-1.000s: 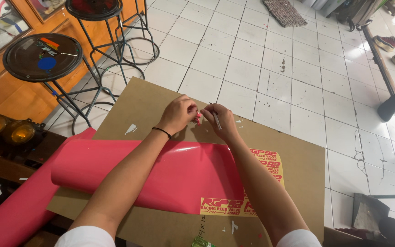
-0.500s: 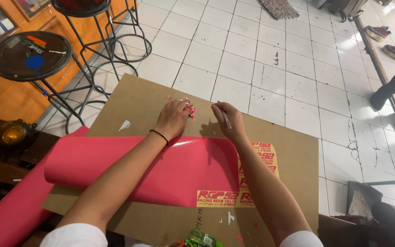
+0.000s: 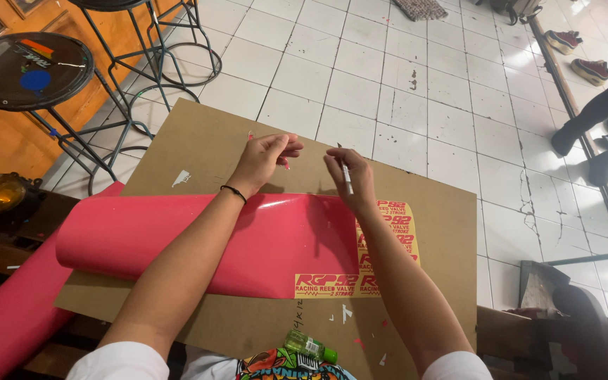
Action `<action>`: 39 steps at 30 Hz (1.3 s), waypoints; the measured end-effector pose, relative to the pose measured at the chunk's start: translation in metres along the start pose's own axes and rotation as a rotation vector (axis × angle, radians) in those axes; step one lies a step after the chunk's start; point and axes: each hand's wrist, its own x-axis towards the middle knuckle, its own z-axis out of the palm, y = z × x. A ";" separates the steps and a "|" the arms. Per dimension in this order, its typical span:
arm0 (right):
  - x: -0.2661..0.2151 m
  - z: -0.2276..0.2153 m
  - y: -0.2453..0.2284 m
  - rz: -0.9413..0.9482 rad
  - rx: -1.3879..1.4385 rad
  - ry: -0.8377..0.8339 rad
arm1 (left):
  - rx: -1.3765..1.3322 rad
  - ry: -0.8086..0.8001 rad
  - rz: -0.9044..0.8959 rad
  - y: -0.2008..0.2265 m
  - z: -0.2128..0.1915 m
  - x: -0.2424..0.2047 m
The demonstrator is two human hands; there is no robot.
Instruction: The person uses a craft knife to cut out a design from a sheet of pink vinyl placed on a cardboard surface. They carefully trace the outlines of the design and remove the excess vinyl pieces.
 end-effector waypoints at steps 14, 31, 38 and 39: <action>0.023 0.065 -0.020 -0.370 -0.306 0.273 | -0.361 -0.171 -0.117 -0.022 0.006 0.010; 0.030 0.068 -0.065 -0.151 0.176 -0.003 | -0.225 -0.106 -0.155 -0.020 -0.006 0.017; 0.040 0.067 -0.041 0.017 0.086 -0.054 | 0.136 -0.004 0.019 -0.019 -0.016 0.015; 0.043 0.066 -0.035 0.057 0.000 -0.076 | 0.116 0.032 0.169 -0.026 -0.016 0.019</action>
